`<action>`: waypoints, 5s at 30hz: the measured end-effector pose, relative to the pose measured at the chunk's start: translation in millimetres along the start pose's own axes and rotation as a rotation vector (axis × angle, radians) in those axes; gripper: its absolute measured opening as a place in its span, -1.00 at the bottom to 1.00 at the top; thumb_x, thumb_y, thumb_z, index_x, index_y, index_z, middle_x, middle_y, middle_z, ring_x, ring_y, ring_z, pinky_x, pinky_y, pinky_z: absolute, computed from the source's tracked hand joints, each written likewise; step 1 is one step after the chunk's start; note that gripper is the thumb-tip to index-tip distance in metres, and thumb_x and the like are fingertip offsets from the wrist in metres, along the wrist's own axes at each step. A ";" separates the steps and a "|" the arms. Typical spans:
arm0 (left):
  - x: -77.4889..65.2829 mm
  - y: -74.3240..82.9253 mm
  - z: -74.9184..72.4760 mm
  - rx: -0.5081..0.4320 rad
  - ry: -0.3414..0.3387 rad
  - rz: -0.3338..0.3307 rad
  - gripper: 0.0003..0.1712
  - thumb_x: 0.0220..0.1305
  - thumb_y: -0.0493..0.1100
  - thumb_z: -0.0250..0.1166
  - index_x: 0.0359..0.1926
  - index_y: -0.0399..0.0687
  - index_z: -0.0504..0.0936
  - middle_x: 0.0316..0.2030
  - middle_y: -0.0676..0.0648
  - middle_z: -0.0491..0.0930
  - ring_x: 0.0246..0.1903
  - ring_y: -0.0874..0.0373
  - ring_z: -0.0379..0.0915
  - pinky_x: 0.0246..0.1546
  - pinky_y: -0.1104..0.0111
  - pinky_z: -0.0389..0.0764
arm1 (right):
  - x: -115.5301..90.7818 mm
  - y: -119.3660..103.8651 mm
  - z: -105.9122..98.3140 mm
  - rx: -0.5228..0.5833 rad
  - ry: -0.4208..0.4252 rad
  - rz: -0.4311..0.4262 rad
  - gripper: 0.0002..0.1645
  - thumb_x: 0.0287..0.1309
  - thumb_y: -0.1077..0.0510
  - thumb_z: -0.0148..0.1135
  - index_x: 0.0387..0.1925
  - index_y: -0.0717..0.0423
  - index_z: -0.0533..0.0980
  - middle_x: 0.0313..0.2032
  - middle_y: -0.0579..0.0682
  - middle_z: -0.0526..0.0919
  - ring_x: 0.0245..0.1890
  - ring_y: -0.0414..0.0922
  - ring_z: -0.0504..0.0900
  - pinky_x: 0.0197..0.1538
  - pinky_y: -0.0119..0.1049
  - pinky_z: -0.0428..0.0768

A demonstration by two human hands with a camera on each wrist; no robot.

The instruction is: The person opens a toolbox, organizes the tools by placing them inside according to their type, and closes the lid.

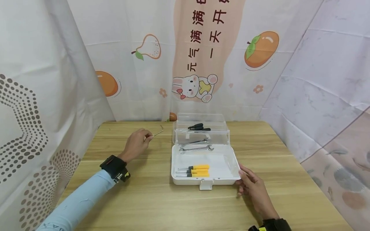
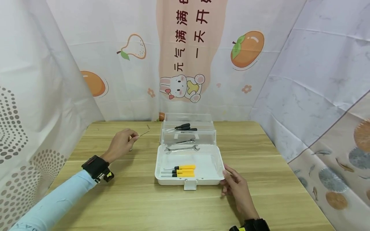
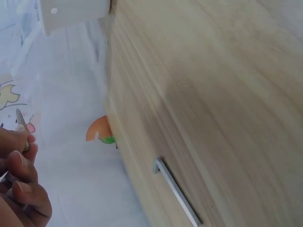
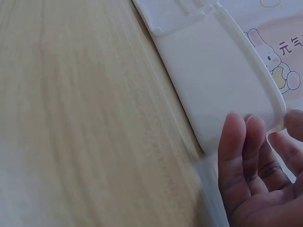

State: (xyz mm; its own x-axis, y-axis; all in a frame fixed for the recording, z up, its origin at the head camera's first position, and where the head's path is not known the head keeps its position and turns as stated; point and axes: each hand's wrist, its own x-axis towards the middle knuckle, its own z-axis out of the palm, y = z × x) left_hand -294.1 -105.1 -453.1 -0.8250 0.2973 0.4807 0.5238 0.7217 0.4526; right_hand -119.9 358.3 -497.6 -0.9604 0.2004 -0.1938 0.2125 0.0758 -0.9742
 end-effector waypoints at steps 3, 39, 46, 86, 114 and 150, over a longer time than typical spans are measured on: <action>0.9 1.6 0.4 -0.005 0.002 0.004 -0.92 0.38 -0.24 0.38 -0.22 -0.19 0.73 -0.34 -0.06 0.62 -0.43 0.11 0.45 -0.42 0.24 0.46 | 0.3 -0.9 0.2 -0.001 -0.001 0.000 -0.28 0.43 -0.16 0.22 0.49 -0.02 0.35 -0.27 0.14 0.62 -0.51 -0.15 0.55 -0.38 -0.18 0.69; 16.4 14.6 9.3 0.020 0.051 0.027 -0.90 0.39 -0.24 0.36 -0.21 -0.20 0.73 -0.31 -0.10 0.64 -0.39 0.07 0.50 -0.40 0.21 0.50 | 1.4 -1.0 0.2 0.015 -0.001 -0.002 -0.27 0.42 -0.15 0.24 0.49 0.02 0.35 -0.29 0.16 0.61 -0.53 -0.14 0.55 -0.39 -0.16 0.69; 20.3 16.5 11.1 0.009 0.061 0.031 -0.92 0.38 -0.25 0.37 -0.21 -0.20 0.74 -0.29 -0.09 0.66 -0.33 0.05 0.56 -0.35 0.17 0.55 | 0.0 1.6 0.3 0.025 0.003 0.004 -0.28 0.43 -0.11 0.24 0.49 0.04 0.34 -0.31 0.12 0.62 -0.54 -0.15 0.54 -0.41 -0.18 0.69; 41.0 35.4 24.6 -0.017 0.045 0.038 -0.91 0.40 -0.24 0.35 -0.18 -0.17 0.73 -0.25 -0.10 0.66 -0.33 0.05 0.54 -0.31 0.17 0.55 | 1.3 2.3 0.4 0.035 0.009 0.007 -0.28 0.43 -0.14 0.24 0.49 -0.01 0.35 -0.30 0.11 0.61 -0.53 -0.15 0.52 -0.38 -0.14 0.70; 53.7 42.7 23.8 0.020 0.051 0.134 -0.88 0.43 -0.24 0.33 -0.16 -0.23 0.74 -0.28 -0.10 0.63 -0.35 0.08 0.56 -0.36 0.22 0.60 | -1.0 3.5 1.1 0.043 -0.001 -0.002 -0.30 0.44 -0.12 0.24 0.49 0.00 0.36 -0.30 0.11 0.60 -0.55 -0.17 0.52 -0.40 -0.17 0.69; 79.1 52.8 42.3 0.079 0.050 0.175 -0.86 0.44 -0.22 0.32 -0.16 -0.22 0.73 -0.32 -0.11 0.59 -0.40 0.05 0.53 -0.42 0.26 0.54 | 0.2 4.6 1.8 0.033 0.017 -0.006 -0.32 0.45 -0.13 0.22 0.48 -0.03 0.37 -0.31 0.11 0.60 -0.54 -0.17 0.51 -0.39 -0.16 0.70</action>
State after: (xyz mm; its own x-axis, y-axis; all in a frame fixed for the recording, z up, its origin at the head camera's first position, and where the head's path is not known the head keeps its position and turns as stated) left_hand -340.7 -17.1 -422.9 -0.7105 0.3925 0.5840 0.6382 0.7092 0.2997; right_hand -119.4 356.9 -502.4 -0.9584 0.2165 -0.1858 0.1999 0.0450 -0.9788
